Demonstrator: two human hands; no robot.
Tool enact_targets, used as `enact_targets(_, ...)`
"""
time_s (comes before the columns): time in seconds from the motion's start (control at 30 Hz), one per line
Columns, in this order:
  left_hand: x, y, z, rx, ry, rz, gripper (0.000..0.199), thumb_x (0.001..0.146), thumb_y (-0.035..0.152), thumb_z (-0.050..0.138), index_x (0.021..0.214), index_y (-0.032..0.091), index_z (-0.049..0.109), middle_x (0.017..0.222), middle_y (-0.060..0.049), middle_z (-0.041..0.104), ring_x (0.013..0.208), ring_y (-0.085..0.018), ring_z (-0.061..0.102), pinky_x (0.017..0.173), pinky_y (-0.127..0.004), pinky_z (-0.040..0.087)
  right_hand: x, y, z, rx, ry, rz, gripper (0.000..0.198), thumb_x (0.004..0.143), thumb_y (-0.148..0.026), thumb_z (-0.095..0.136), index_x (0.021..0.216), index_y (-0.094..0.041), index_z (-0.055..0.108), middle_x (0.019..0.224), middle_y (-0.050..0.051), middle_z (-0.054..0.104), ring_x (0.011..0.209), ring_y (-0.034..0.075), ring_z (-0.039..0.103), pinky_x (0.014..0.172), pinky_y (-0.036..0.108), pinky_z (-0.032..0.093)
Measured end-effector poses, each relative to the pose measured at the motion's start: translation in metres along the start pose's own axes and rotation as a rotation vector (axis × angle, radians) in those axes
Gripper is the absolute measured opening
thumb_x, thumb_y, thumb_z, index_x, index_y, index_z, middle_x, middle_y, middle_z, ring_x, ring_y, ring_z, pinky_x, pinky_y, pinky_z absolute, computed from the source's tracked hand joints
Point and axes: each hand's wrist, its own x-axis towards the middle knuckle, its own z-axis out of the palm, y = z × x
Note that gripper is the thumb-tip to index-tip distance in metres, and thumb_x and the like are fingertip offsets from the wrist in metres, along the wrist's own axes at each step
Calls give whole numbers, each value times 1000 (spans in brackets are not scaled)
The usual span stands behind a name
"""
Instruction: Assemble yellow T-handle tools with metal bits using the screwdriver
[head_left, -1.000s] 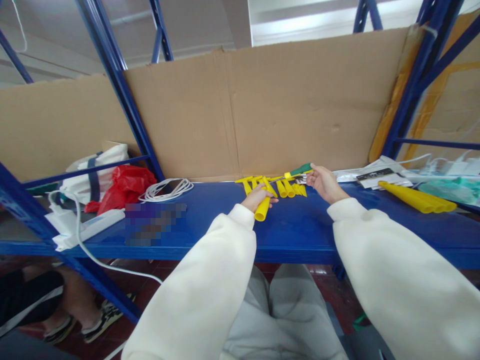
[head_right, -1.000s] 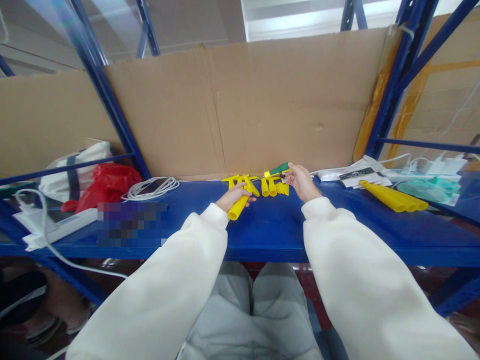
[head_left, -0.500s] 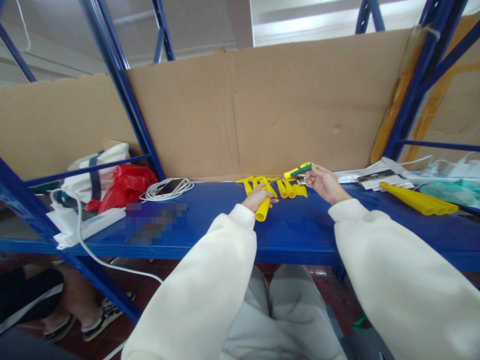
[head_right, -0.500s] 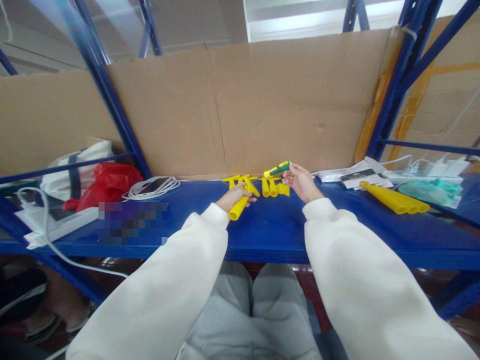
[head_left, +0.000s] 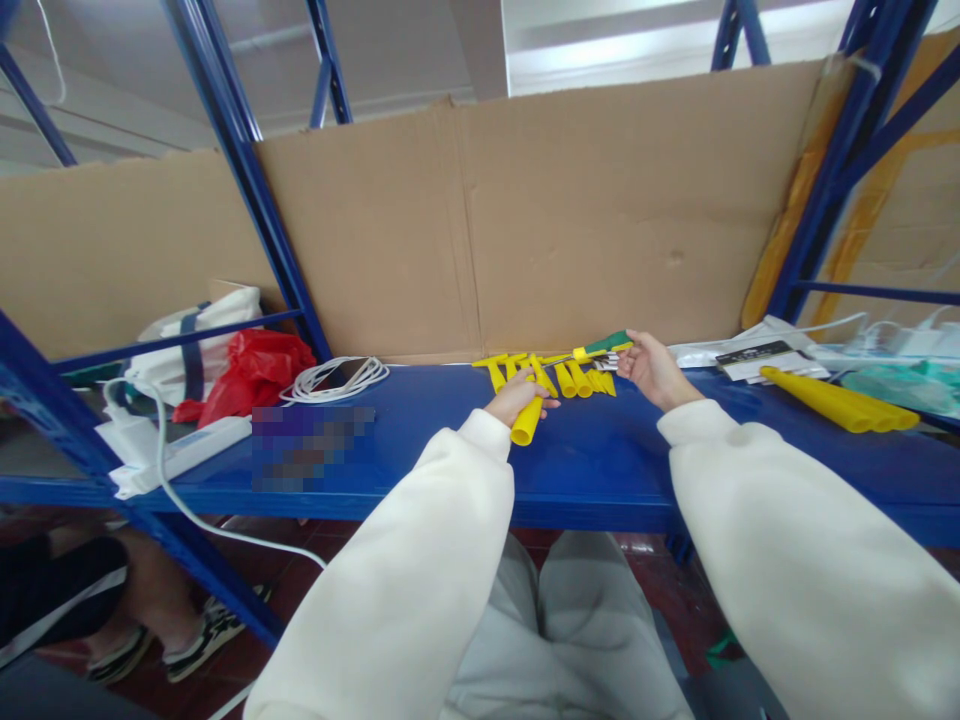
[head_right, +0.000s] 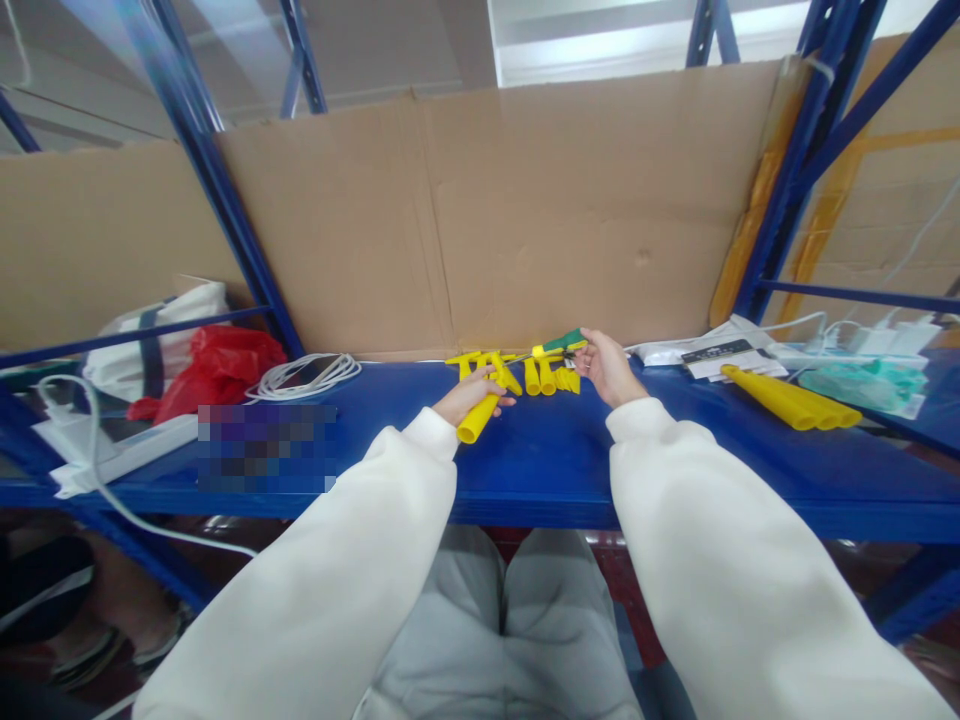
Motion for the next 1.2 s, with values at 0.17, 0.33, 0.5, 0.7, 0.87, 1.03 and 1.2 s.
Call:
enact_targets(0.17,-6,7,4,-2,-5,-68,81,76,0,58,151,24,39,133,-15,66,84,-21,77,43,-18,46,-5,0,2,-27,-21,-58,43,78,-55,79,73,-24,50,47,-7,45,39,9,40,37,21,32)
enact_targets(0.33,-8,8,4,-3,10,-70,80,75,-2,58,149,22,41,134,-16,65,76,-18,76,42,-16,44,-10,-3,8,18,-33,-57,37,80,-45,81,74,-21,54,57,-5,57,47,7,50,46,18,42)
enact_targets(0.5,-8,8,4,-11,12,-69,84,73,3,66,150,25,41,136,-16,64,76,-19,76,41,-15,45,-8,-2,7,-10,-7,-87,36,78,-41,84,73,-22,53,56,-5,56,46,7,49,45,17,43)
enact_targets(0.7,-9,8,5,-12,23,-79,85,74,1,59,152,27,37,138,-15,61,79,-18,77,39,-14,43,-2,0,3,-12,40,-69,35,81,-40,79,71,-22,50,56,-4,56,43,8,48,39,19,40)
enact_targets(0.87,-9,8,6,-14,17,-81,86,75,2,59,153,28,35,139,-16,60,91,-23,77,39,-14,43,-3,1,3,-31,38,-84,37,79,-43,80,71,-23,49,50,-6,50,41,9,44,38,19,38)
enact_targets(1.03,-12,10,6,-12,25,-89,85,77,-1,55,155,25,31,140,-17,59,96,-24,76,39,-14,43,-8,1,6,-50,15,-104,39,74,-48,84,74,-23,54,45,-8,44,40,8,40,37,18,34)
enact_targets(1.2,-12,10,5,-1,36,-82,86,78,1,59,155,27,33,139,-16,60,89,-22,77,40,-15,44,-7,-1,6,-13,5,-68,33,79,-42,82,74,-22,56,54,-4,55,47,9,50,43,18,41)
